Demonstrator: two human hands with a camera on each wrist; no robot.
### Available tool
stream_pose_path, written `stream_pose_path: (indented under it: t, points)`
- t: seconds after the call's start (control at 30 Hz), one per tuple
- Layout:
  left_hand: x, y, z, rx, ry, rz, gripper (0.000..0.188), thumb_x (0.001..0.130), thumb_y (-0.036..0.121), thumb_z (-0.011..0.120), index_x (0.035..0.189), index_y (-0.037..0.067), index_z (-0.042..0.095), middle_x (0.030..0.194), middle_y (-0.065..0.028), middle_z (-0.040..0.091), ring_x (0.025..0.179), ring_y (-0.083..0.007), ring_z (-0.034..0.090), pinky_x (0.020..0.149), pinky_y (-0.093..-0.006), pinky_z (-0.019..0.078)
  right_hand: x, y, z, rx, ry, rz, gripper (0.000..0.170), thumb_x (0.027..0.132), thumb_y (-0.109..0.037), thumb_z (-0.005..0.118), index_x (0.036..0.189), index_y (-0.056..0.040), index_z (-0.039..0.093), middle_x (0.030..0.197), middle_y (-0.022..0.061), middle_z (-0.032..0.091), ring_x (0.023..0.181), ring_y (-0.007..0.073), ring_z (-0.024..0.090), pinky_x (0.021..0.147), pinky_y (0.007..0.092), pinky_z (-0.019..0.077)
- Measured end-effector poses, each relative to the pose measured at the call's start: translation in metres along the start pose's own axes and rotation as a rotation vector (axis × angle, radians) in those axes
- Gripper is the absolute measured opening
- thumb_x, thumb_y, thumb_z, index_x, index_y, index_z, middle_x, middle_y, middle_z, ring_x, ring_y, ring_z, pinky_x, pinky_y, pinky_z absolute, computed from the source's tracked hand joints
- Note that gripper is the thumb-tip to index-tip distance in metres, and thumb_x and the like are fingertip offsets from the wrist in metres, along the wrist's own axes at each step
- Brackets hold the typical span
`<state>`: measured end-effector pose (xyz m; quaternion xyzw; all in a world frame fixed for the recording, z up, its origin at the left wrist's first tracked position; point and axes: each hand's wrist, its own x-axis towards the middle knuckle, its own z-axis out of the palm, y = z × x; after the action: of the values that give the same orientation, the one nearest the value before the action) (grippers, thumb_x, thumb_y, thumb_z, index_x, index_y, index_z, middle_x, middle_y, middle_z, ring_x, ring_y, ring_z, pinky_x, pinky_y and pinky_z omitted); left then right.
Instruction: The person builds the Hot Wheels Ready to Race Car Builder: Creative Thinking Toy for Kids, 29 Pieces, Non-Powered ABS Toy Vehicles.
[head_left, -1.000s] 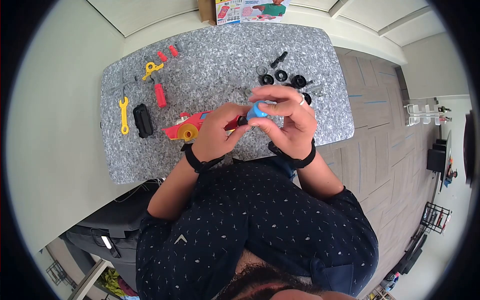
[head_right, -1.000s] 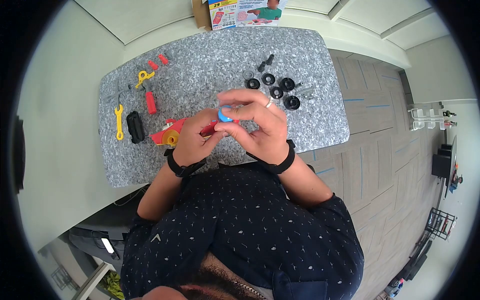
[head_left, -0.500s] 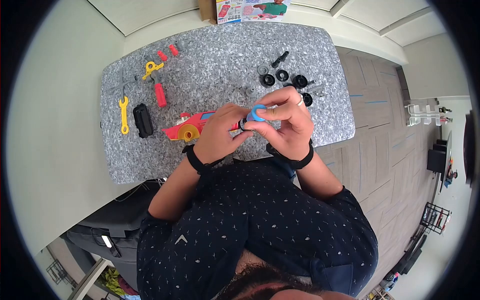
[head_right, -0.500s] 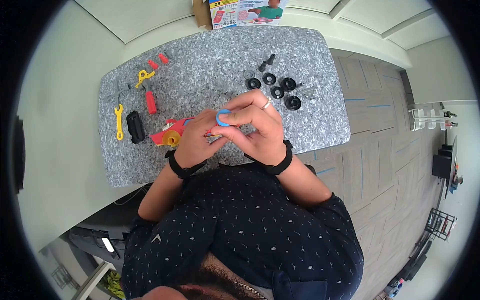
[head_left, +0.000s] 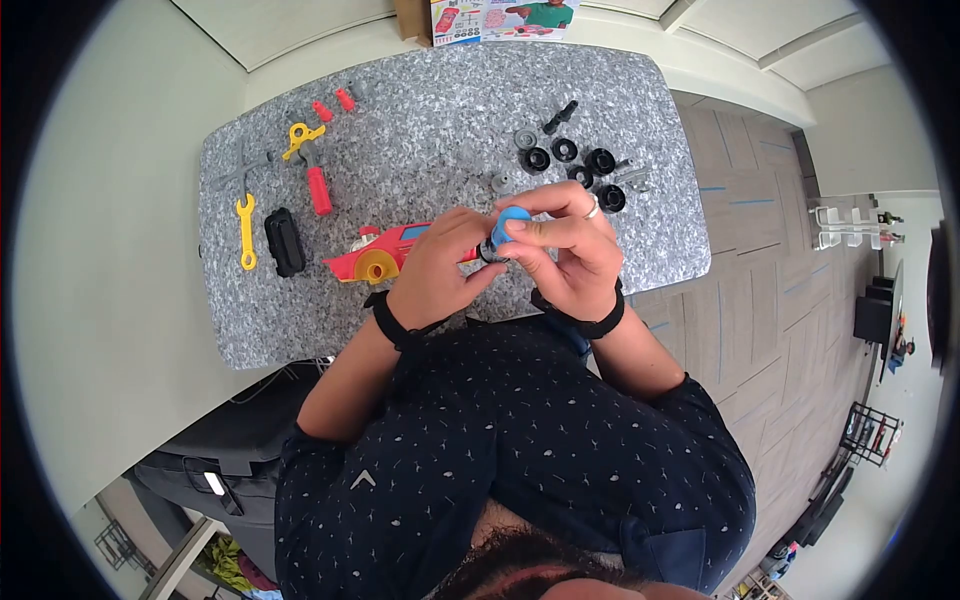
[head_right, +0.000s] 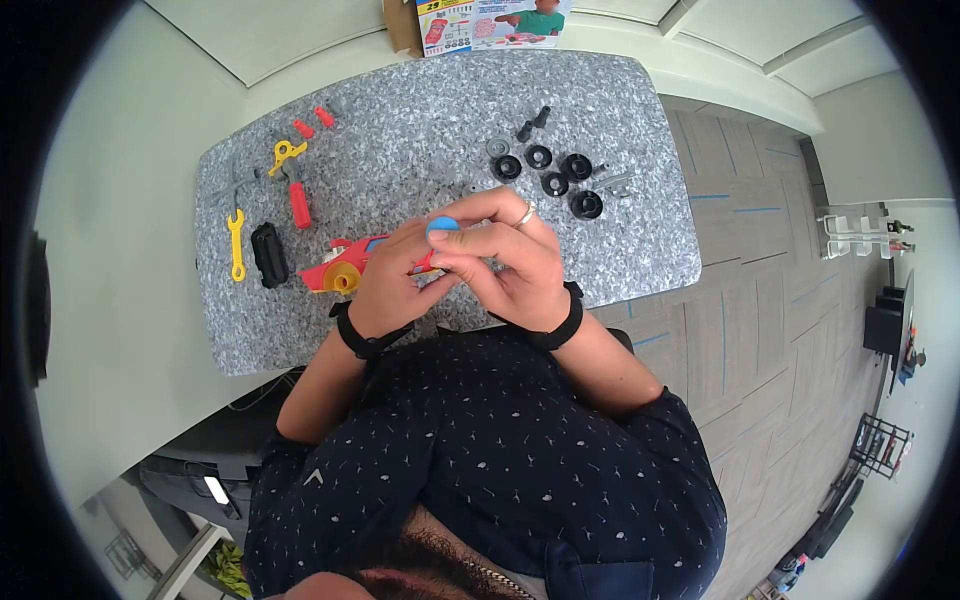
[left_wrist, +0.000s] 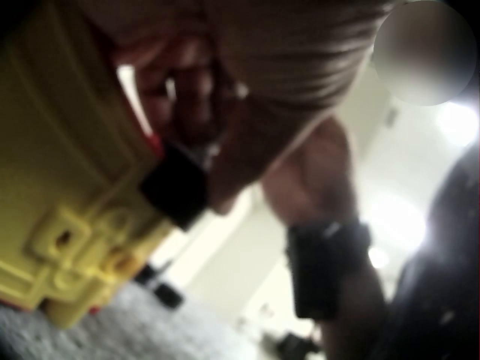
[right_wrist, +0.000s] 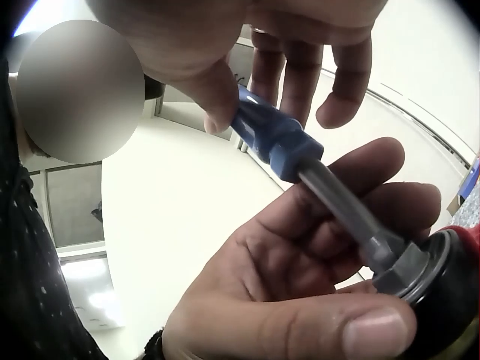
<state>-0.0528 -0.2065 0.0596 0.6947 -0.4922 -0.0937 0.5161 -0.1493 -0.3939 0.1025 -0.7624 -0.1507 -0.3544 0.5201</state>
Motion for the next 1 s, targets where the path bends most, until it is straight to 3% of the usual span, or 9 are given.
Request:
stream_pose_path:
  t: [0.07, 0.17, 0.33, 0.63, 0.73, 0.9, 0.93, 1.0]
  points:
    - [-0.001, 0.0, -0.001, 0.007, -0.016, -0.014, 0.043, 0.087, 0.007, 0.09, 0.127, 0.004, 0.076, 0.126, -0.015, 0.079, 0.117, -0.039, 0.075, 0.099, -0.0456, 0.0602, -0.001, 0.001, 0.0, -0.027, 0.024, -0.012, 0.027, 0.091, -0.005, 0.095, 0.116, -0.0073, 0.084, 0.119, 0.0143, 0.079, 0.103, 0.0239, 0.077, 0.081, 0.0338, 0.0628]
    - [-0.001, 0.002, 0.0, -0.014, 0.0, -0.021, 0.039, 0.087, 0.008, 0.089, 0.122, 0.002, 0.073, 0.117, -0.0143, 0.075, 0.111, -0.0383, 0.071, 0.096, -0.0482, 0.0576, -0.002, 0.0, 0.0, -0.069, 0.043, -0.027, 0.032, 0.085, -0.009, 0.1, 0.114, -0.0087, 0.084, 0.117, 0.0135, 0.078, 0.099, 0.0218, 0.076, 0.08, 0.0322, 0.0613]
    - [-0.002, 0.001, 0.001, -0.015, 0.002, -0.026, 0.04, 0.088, 0.009, 0.089, 0.124, 0.001, 0.074, 0.118, -0.0142, 0.076, 0.112, -0.0374, 0.072, 0.097, -0.0473, 0.0581, -0.001, 0.0, 0.0, -0.091, 0.054, -0.033, 0.038, 0.081, -0.012, 0.104, 0.111, -0.0096, 0.082, 0.116, 0.0108, 0.075, 0.094, 0.0193, 0.071, 0.078, 0.0315, 0.0588]
    - [0.0, 0.003, 0.0, -0.012, -0.007, -0.025, 0.039, 0.088, 0.008, 0.089, 0.122, 0.001, 0.074, 0.118, -0.0144, 0.076, 0.112, -0.0374, 0.072, 0.097, -0.0475, 0.0581, -0.004, 0.007, 0.009, 0.009, 0.084, -0.012, 0.04, 0.083, -0.015, 0.103, 0.115, -0.009, 0.08, 0.115, 0.0104, 0.073, 0.093, 0.0203, 0.07, 0.078, 0.0329, 0.0582]
    - [0.0, 0.001, 0.0, -0.022, -0.012, -0.005, 0.042, 0.087, 0.008, 0.09, 0.125, 0.002, 0.074, 0.119, -0.0144, 0.077, 0.113, -0.0372, 0.072, 0.098, -0.0475, 0.058, 0.005, -0.006, -0.001, -0.182, -0.011, -0.027, 0.037, 0.093, -0.011, 0.095, 0.125, -0.0046, 0.077, 0.121, 0.0127, 0.069, 0.095, 0.0218, 0.072, 0.079, 0.0342, 0.0598]
    - [0.002, 0.008, -0.005, -0.083, 0.003, 0.002, 0.053, 0.083, 0.006, 0.094, 0.134, 0.005, 0.077, 0.129, -0.0121, 0.081, 0.12, -0.0327, 0.075, 0.104, -0.0432, 0.0583, 0.009, -0.006, -0.023, 0.08, 0.279, 0.061, 0.031, 0.109, 0.0, 0.067, 0.14, 0.0049, 0.065, 0.133, 0.017, 0.058, 0.098, 0.0244, 0.077, 0.082, 0.0368, 0.0622]
    - [0.003, 0.01, -0.007, -0.086, 0.003, 0.01, 0.056, 0.083, 0.005, 0.094, 0.135, 0.005, 0.076, 0.131, -0.0119, 0.081, 0.121, -0.0323, 0.075, 0.106, -0.043, 0.058, 0.013, -0.007, -0.035, 0.025, 0.318, 0.114, 0.028, 0.11, 0.003, 0.064, 0.137, 0.0063, 0.066, 0.132, 0.0174, 0.058, 0.095, 0.0243, 0.076, 0.083, 0.0375, 0.0614]
    - [0.003, 0.01, -0.009, -0.112, 0.003, 0.023, 0.059, 0.082, 0.006, 0.095, 0.138, 0.005, 0.076, 0.132, -0.0118, 0.081, 0.122, -0.0319, 0.075, 0.108, -0.0434, 0.0572, 0.005, 0.013, -0.072, -0.279, 0.211, 0.232, 0.032, 0.103, 0.0, 0.073, 0.135, 0.0013, 0.068, 0.124, 0.0169, 0.064, 0.105, 0.0281, 0.075, 0.088, 0.0396, 0.0601]
